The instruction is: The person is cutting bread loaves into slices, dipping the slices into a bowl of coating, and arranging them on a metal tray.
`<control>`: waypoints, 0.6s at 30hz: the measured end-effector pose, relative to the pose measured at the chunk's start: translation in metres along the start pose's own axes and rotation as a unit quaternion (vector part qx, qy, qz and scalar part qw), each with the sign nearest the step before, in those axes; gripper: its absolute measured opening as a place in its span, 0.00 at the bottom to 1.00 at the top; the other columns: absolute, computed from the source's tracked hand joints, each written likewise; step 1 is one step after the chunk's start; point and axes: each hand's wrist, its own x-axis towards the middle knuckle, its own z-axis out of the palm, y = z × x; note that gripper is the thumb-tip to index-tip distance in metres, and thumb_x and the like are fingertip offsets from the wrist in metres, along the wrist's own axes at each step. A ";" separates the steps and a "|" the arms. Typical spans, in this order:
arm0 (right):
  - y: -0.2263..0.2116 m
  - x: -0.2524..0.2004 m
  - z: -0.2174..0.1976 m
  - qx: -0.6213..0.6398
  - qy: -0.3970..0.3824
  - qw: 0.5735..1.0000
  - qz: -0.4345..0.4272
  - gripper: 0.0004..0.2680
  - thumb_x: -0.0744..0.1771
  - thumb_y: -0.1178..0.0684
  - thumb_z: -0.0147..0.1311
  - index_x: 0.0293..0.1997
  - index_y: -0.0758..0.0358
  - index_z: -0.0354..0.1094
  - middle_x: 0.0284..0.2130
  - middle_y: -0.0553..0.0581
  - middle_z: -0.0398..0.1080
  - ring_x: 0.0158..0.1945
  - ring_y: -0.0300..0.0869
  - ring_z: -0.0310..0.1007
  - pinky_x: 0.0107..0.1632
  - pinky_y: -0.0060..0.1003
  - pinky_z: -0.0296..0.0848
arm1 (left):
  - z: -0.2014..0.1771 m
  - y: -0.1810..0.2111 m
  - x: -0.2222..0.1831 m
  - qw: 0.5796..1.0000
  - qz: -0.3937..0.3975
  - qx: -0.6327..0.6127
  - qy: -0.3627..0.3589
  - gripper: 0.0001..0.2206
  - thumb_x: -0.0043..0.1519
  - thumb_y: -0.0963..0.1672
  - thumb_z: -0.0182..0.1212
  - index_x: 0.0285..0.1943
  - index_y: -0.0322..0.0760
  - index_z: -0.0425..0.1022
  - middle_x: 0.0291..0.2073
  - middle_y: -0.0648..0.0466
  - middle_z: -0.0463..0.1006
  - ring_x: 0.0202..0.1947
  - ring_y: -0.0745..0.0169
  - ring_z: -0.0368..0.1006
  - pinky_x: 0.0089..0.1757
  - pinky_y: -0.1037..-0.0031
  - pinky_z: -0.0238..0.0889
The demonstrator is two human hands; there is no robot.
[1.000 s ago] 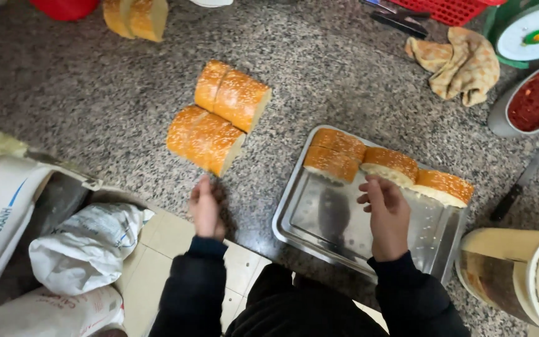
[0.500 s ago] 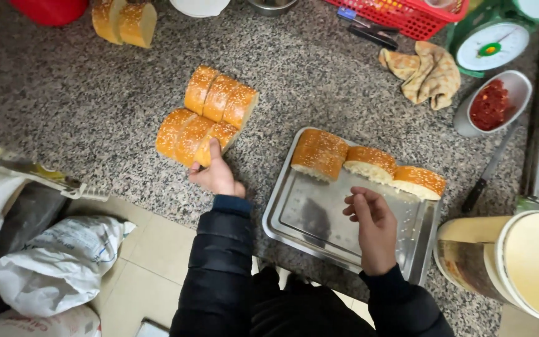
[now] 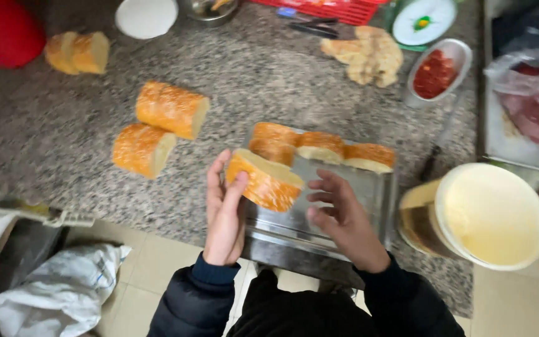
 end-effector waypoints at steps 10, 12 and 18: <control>-0.032 -0.104 -0.165 0.102 0.046 0.989 -0.096 0.41 0.65 0.62 0.73 0.88 0.61 0.45 0.63 0.59 0.69 0.69 0.45 0.69 0.74 0.47 0.67 | 0.144 -0.085 -0.086 0.900 0.034 0.144 -0.409 0.51 0.64 0.42 0.78 0.91 0.42 0.40 0.79 0.41 0.66 0.75 0.43 0.71 0.72 0.44 0.58; -0.050 -0.126 -0.192 0.061 0.036 0.990 -0.119 0.35 0.69 0.60 0.65 0.87 0.59 0.42 0.66 0.64 0.68 0.72 0.48 0.72 0.74 0.40 0.69 | 0.182 -0.088 -0.102 0.868 0.060 0.204 -0.448 0.48 0.65 0.40 0.76 0.88 0.48 0.40 0.74 0.43 0.73 0.61 0.63 0.77 0.63 0.68 0.74; -0.033 -0.163 -0.287 0.058 0.320 0.943 -0.075 0.19 0.73 0.51 0.56 0.75 0.59 0.63 0.59 0.59 0.78 0.55 0.44 0.80 0.60 0.39 0.79 | 0.282 -0.098 -0.097 0.655 0.220 0.444 -0.571 0.47 0.63 0.47 0.79 0.87 0.35 0.49 0.84 0.32 0.60 0.83 0.36 0.61 0.76 0.40 0.54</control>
